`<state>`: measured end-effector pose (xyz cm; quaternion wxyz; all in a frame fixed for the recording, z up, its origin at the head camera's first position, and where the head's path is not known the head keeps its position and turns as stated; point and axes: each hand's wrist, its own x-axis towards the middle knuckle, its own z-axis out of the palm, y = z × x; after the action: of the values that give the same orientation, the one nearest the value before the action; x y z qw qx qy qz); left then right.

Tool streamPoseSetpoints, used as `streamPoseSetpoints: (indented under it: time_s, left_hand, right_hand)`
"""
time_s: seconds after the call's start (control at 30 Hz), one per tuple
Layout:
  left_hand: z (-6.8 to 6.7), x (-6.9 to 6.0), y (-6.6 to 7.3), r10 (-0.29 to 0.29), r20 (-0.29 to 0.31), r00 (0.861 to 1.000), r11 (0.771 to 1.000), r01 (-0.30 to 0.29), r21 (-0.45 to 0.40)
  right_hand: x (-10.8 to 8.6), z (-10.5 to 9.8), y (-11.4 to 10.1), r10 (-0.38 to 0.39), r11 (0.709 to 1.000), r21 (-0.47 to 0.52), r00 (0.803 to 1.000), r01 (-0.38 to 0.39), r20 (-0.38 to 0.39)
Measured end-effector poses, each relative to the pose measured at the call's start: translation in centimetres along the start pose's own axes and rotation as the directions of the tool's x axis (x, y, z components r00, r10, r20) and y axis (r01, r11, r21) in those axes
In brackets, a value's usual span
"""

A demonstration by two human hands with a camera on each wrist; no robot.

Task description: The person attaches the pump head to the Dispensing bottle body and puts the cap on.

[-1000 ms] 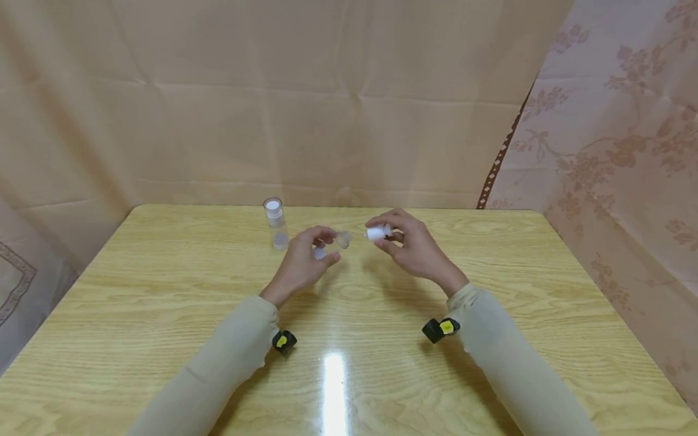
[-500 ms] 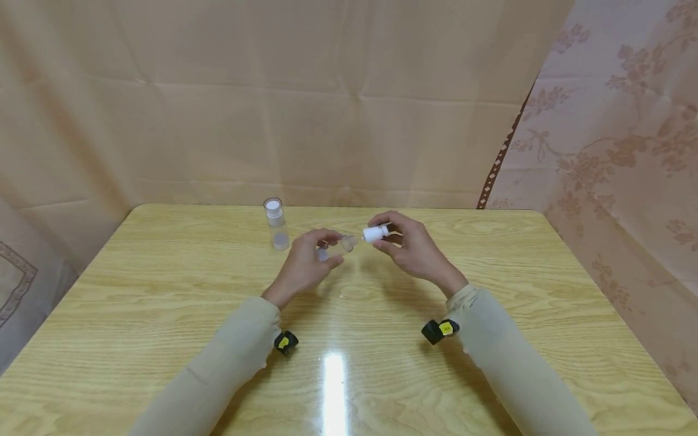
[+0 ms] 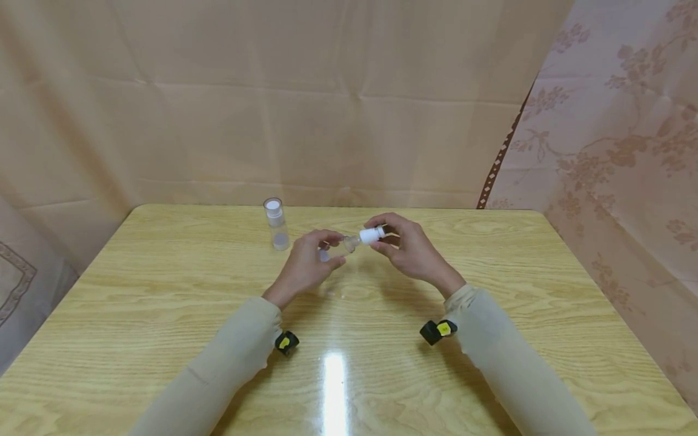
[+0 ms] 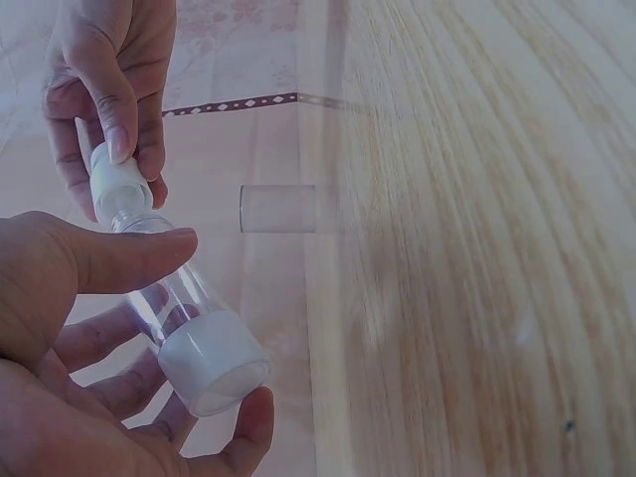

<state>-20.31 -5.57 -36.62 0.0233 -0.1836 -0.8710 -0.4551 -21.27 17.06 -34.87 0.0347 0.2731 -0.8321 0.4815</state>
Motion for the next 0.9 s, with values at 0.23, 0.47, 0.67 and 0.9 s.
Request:
streamPoseSetpoints:
  time_s: [0.23, 0.47, 0.67, 0.9]
  left_hand:
    - [0.05, 0.05, 0.09, -0.005, 0.011, 1.000, 1.000, 0.005, -0.005]
    - [0.02, -0.05, 0.18, 0.008, 0.018, 1.000, 1.000, -0.009, 0.010]
    - [0.03, -0.09, 0.15, 0.011, 0.023, 1.000, 1.000, -0.011, 0.009]
    - [0.06, -0.01, 0.14, 0.006, 0.024, 1.000, 1.000, -0.006, 0.000]
  right_hand:
    - [0.01, 0.07, -0.03, 0.000, 1.000, -0.002, 1.000, 0.000, 0.007]
    - [0.03, 0.31, -0.02, -0.006, 1.000, -0.011, 1.000, 0.006, 0.020]
    - [0.10, 0.52, -0.06, -0.013, 1.000, -0.016, 1.000, 0.013, 0.025]
    - [0.13, 0.61, -0.25, -0.024, 1.000, -0.020, 0.999, 0.025, 0.036]
